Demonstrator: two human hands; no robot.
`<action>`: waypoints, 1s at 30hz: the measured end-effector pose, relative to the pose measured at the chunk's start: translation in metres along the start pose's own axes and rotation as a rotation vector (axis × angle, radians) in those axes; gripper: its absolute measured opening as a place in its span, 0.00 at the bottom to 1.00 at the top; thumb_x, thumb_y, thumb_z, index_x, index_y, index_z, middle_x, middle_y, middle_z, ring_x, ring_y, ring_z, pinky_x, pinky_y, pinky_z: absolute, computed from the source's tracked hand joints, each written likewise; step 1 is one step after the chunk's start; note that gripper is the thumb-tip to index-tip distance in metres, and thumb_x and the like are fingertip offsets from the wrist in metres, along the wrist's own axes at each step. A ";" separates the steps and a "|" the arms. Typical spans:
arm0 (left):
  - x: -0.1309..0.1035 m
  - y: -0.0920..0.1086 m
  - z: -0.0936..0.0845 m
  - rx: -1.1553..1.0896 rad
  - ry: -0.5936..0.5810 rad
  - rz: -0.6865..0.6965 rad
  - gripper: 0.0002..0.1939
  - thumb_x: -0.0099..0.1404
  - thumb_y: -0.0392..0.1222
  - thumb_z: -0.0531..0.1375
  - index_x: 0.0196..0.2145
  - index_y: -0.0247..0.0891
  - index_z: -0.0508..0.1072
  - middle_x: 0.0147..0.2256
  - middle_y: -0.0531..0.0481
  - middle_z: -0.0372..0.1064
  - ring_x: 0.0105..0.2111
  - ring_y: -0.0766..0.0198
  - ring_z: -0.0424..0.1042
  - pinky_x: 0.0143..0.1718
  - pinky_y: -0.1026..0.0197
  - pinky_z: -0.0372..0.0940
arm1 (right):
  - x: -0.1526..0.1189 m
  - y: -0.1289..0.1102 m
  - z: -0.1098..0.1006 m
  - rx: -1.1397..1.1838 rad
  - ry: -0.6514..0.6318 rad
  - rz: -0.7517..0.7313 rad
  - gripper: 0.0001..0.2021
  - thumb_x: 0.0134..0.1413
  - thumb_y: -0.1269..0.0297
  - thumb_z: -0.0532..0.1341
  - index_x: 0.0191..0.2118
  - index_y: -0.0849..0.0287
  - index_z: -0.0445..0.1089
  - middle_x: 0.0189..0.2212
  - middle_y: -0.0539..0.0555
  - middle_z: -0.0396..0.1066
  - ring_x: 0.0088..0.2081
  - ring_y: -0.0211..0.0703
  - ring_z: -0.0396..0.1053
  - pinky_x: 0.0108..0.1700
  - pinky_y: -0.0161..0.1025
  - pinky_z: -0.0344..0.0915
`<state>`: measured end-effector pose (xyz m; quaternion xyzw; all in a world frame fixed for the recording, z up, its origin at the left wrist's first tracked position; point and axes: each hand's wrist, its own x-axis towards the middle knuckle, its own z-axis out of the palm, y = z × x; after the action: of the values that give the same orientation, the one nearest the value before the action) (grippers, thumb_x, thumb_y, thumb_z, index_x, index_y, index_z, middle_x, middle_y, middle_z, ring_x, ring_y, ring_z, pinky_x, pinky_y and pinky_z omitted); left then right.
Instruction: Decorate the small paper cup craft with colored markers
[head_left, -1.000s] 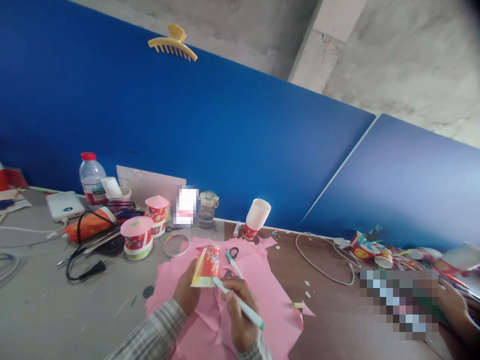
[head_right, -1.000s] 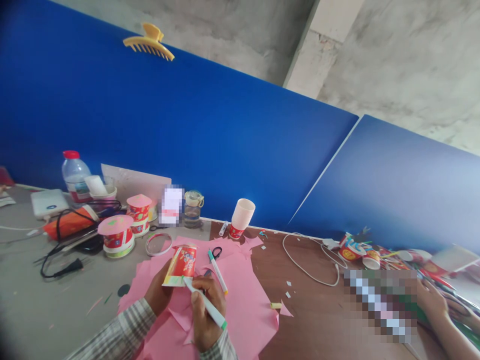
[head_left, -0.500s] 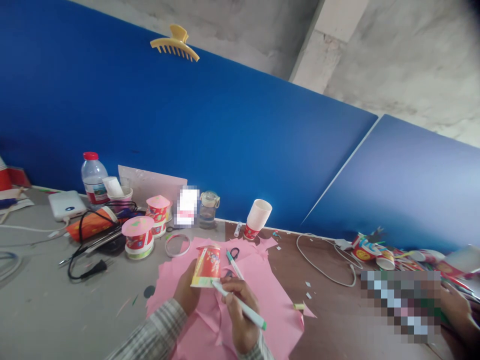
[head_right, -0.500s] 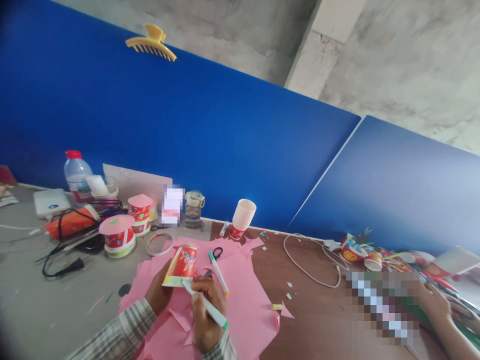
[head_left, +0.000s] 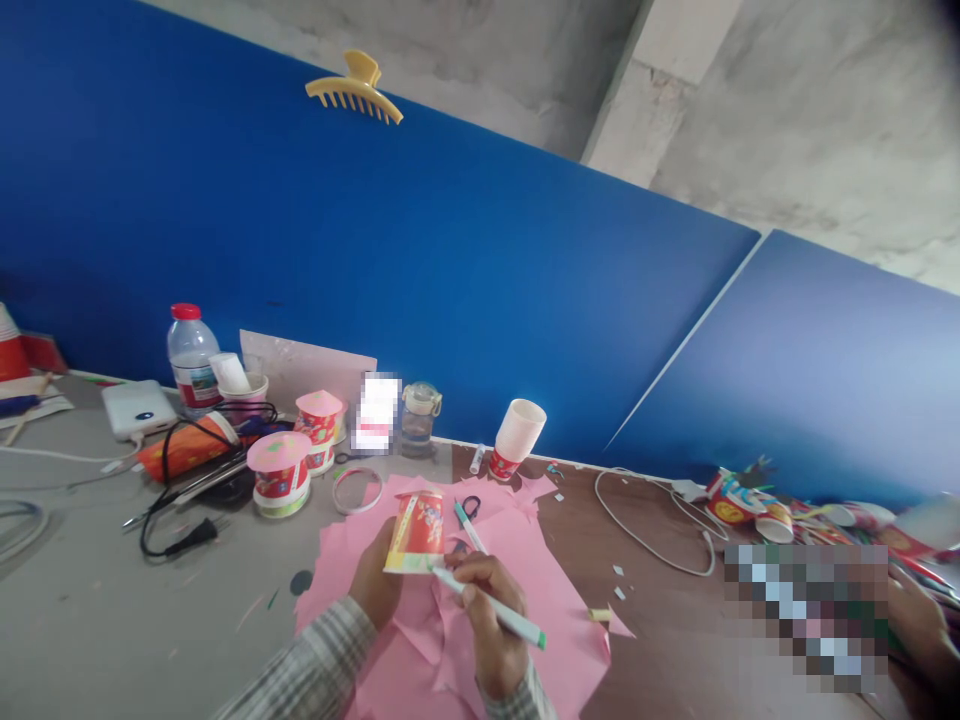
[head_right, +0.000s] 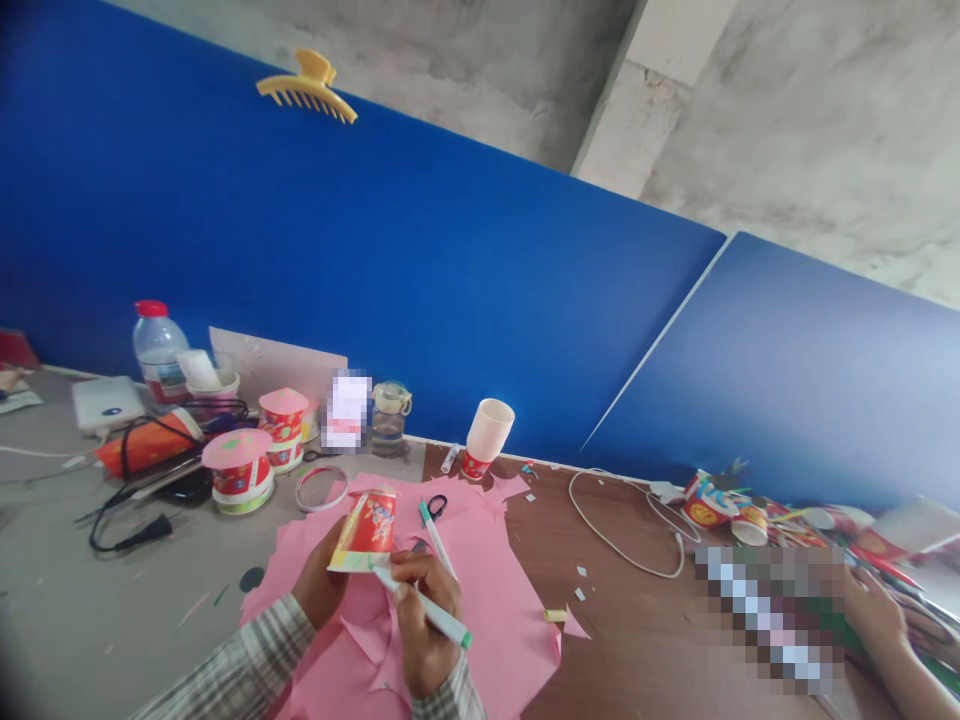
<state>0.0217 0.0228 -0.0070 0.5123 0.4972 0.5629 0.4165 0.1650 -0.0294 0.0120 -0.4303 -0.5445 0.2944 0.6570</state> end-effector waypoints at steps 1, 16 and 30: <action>0.000 0.001 0.000 0.001 0.012 0.012 0.18 0.42 0.51 0.56 0.32 0.41 0.69 0.32 0.49 0.74 0.33 0.54 0.70 0.34 0.53 0.65 | 0.000 0.001 0.000 0.005 0.000 0.007 0.07 0.41 0.61 0.61 0.21 0.55 0.75 0.22 0.53 0.77 0.32 0.57 0.75 0.33 0.47 0.71; -0.001 0.003 -0.001 0.071 0.021 0.104 0.12 0.44 0.47 0.56 0.28 0.42 0.70 0.27 0.51 0.74 0.29 0.55 0.71 0.31 0.54 0.66 | 0.003 -0.003 0.003 0.092 0.021 0.070 0.09 0.42 0.58 0.62 0.23 0.58 0.74 0.15 0.49 0.69 0.17 0.42 0.66 0.18 0.34 0.65; -0.002 -0.001 -0.002 0.124 0.002 0.121 0.13 0.45 0.46 0.55 0.31 0.44 0.69 0.30 0.51 0.75 0.31 0.55 0.71 0.34 0.54 0.66 | 0.004 -0.008 0.003 -0.057 0.003 0.005 0.09 0.43 0.59 0.60 0.24 0.57 0.75 0.15 0.49 0.71 0.17 0.44 0.67 0.20 0.35 0.66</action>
<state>0.0194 0.0212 -0.0085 0.5658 0.4994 0.5557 0.3488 0.1623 -0.0287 0.0212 -0.4507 -0.5508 0.2798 0.6444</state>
